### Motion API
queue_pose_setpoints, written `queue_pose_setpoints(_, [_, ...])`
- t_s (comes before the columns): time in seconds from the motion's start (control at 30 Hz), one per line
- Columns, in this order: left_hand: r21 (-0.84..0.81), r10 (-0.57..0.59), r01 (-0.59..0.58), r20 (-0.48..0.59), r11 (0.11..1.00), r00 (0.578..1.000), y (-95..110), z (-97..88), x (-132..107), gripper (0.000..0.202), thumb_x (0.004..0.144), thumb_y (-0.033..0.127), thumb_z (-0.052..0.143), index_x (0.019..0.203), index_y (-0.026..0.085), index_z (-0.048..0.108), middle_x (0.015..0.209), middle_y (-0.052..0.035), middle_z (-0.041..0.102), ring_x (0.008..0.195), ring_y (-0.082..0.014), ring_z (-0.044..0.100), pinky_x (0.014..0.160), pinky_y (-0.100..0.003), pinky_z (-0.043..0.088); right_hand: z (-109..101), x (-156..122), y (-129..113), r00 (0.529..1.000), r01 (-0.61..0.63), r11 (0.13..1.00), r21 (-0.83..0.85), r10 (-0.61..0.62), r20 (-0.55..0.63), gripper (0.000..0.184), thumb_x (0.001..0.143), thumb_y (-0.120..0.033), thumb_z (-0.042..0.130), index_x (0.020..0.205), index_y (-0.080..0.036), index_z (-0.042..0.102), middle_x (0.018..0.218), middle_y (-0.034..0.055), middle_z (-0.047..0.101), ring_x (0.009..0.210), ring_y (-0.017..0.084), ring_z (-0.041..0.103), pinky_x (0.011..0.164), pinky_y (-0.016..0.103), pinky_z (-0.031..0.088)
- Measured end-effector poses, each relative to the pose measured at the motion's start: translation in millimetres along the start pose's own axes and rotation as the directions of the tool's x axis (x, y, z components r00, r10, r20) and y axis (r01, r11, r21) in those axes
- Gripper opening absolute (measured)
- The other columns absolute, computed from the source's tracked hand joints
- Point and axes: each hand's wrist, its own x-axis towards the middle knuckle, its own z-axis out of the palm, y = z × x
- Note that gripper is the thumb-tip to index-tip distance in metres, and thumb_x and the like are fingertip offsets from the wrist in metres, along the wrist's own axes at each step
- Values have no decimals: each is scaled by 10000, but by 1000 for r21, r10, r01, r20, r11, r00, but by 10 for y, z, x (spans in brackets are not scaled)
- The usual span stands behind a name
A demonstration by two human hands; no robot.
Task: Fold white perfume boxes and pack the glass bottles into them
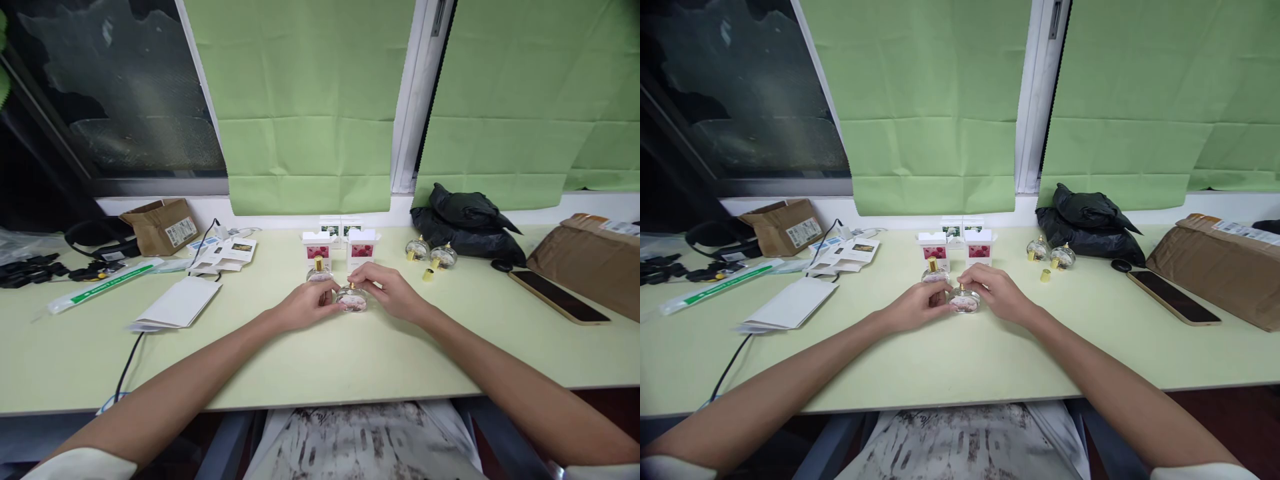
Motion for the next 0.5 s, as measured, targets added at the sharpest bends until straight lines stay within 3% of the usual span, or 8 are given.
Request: queue_pose_setpoints(0.5, [-22, -20, 19, -22, 1000, 1000, 45, 3, -1, 418, 982, 596, 621, 1131, 211, 693, 768, -4, 593, 700, -172, 527, 615, -282, 364, -87, 54, -52, 996, 31, 987, -155, -18, 88, 190, 1079, -245, 510, 1046, -231, 697, 1015, 66, 700, 903, 204, 657, 800, 318, 497])
